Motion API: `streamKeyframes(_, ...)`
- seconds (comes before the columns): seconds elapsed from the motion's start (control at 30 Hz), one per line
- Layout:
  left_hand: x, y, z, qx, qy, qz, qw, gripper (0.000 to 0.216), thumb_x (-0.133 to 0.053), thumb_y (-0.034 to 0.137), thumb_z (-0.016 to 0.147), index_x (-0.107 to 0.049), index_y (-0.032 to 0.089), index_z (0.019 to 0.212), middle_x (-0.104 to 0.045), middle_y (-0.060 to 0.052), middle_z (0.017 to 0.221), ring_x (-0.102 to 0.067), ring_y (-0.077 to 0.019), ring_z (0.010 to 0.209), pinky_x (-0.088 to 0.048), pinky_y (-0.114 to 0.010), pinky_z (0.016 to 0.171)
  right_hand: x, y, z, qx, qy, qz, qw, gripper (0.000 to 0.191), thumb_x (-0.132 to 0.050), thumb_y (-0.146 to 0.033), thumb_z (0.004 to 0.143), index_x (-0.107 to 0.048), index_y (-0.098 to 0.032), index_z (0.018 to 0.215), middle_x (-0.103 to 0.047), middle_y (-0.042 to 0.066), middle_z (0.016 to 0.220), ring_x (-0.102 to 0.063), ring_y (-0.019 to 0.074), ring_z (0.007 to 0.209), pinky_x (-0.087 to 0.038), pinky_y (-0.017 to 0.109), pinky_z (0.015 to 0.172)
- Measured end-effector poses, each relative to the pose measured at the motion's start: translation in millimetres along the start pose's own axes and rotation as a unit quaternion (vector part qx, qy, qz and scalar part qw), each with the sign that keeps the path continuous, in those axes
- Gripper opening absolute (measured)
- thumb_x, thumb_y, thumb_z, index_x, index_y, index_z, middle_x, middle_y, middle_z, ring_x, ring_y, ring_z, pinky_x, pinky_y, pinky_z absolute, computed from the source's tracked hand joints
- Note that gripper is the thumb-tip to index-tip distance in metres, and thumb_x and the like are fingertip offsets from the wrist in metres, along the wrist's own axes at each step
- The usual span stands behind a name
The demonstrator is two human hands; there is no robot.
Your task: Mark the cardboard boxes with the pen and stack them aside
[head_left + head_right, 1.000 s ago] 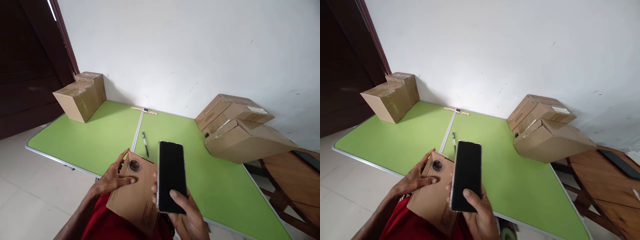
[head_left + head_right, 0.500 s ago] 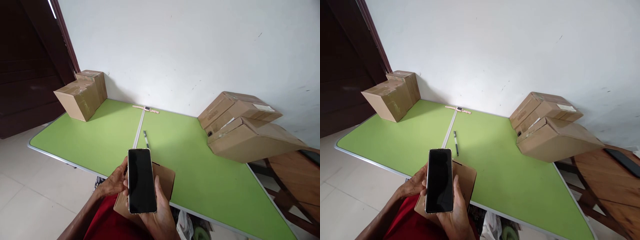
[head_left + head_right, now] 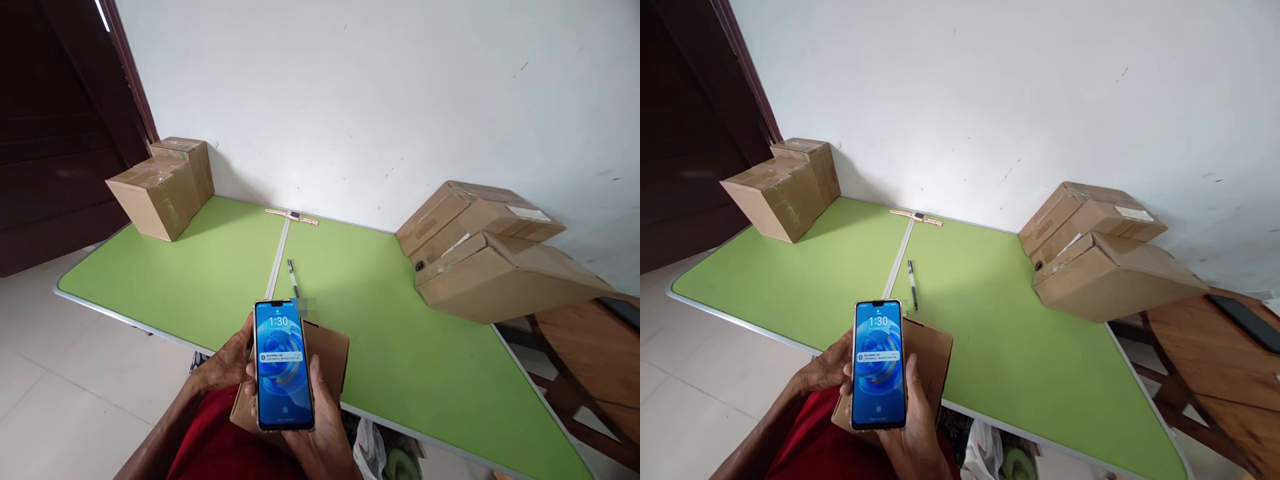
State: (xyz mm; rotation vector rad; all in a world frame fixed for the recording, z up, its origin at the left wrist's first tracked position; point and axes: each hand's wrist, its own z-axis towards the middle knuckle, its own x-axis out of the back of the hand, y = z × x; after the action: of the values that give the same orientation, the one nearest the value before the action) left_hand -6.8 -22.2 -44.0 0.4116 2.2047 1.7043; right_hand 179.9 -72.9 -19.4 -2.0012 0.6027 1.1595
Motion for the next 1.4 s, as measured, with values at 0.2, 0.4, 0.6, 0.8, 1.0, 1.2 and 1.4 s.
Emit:
streamKeyframes(0.2,-2,1,2,-0.053,0.0,0.008,0.999,0.131,-0.089,0.023,0.071,-0.006,0.029,0.172,-0.045,-0.013,0.167,-0.044,-0.0392,0.151,-0.031,-0.053,0.129,-1,-17,-8,0.013,0.031,-0.013,0.999,0.072,-0.071,-0.079,0.083,-0.08,-0.017,0.119,-0.082,0.014,0.115,-0.076,0.0343,0.103,-0.057,0.051,0.097)
streamKeyframes(0.4,-7,7,-4,0.009,-0.036,-0.091,0.995,0.132,-0.088,0.032,0.085,0.012,0.038,0.17,-0.045,-0.015,0.165,-0.063,-0.0345,0.137,-0.048,-0.054,0.119,6,-49,-24,0.067,0.091,-0.021,0.993,0.066,-0.079,-0.078,0.074,-0.082,-0.023,0.11,-0.082,0.013,0.117,-0.073,0.0394,0.116,-0.059,0.057,0.095)
streamKeyframes(0.6,-9,13,-8,0.042,0.014,-0.045,0.998,0.132,-0.091,0.043,0.081,0.006,0.036,0.171,-0.035,-0.016,0.173,-0.055,-0.0403,0.145,-0.046,-0.056,0.121,30,-104,-25,0.169,0.181,-0.082,0.965,0.068,-0.066,-0.08,0.086,-0.076,-0.023,0.122,-0.078,0.016,0.128,-0.075,0.0362,0.115,-0.06,0.053,0.094)
streamKeyframes(0.8,-7,10,-8,0.022,0.04,-0.004,0.999,0.127,-0.091,0.046,0.078,-0.006,0.033,0.172,-0.035,-0.015,0.173,-0.037,-0.044,0.157,-0.037,-0.062,0.125,74,-140,2,0.232,0.249,-0.165,0.926,0.058,-0.07,-0.07,0.088,-0.076,-0.019,0.114,-0.084,0.012,0.109,-0.077,0.0338,0.111,-0.061,0.049,0.094)
streamKeyframes(1.0,-10,11,-9,0.027,0.027,-0.022,0.999,0.126,-0.089,0.046,0.082,-0.002,0.036,0.172,-0.033,-0.015,0.174,-0.043,-0.0439,0.154,-0.041,-0.06,0.123,108,-142,27,0.205,0.309,-0.178,0.912,0.044,-0.077,-0.06,0.084,-0.074,-0.02,0.101,-0.084,0.005,0.085,-0.082,0.0292,0.086,-0.064,0.044,0.085)
streamKeyframes(1.2,-12,14,-9,0.033,0.016,-0.017,0.999,0.127,-0.087,0.047,0.084,0.005,0.037,0.171,-0.024,-0.016,0.177,-0.047,-0.0445,0.151,-0.039,-0.061,0.124,112,-140,35,0.199,0.315,-0.198,0.907,0.05,-0.082,-0.059,0.078,-0.074,-0.018,0.105,-0.084,0.006,0.088,-0.08,0.0258,0.076,-0.063,0.038,0.075)
streamKeyframes(1.4,-9,7,-7,0.017,0.022,0.031,0.999,0.122,-0.081,0.053,0.088,0.005,0.032,0.172,-0.034,-0.012,0.174,-0.035,-0.0388,0.159,-0.026,-0.059,0.131,107,-136,22,0.258,0.328,-0.246,0.875,0.055,-0.09,-0.062,0.061,-0.078,-0.022,0.097,-0.083,0.003,0.103,-0.075,0.0246,0.097,-0.059,0.033,0.085)
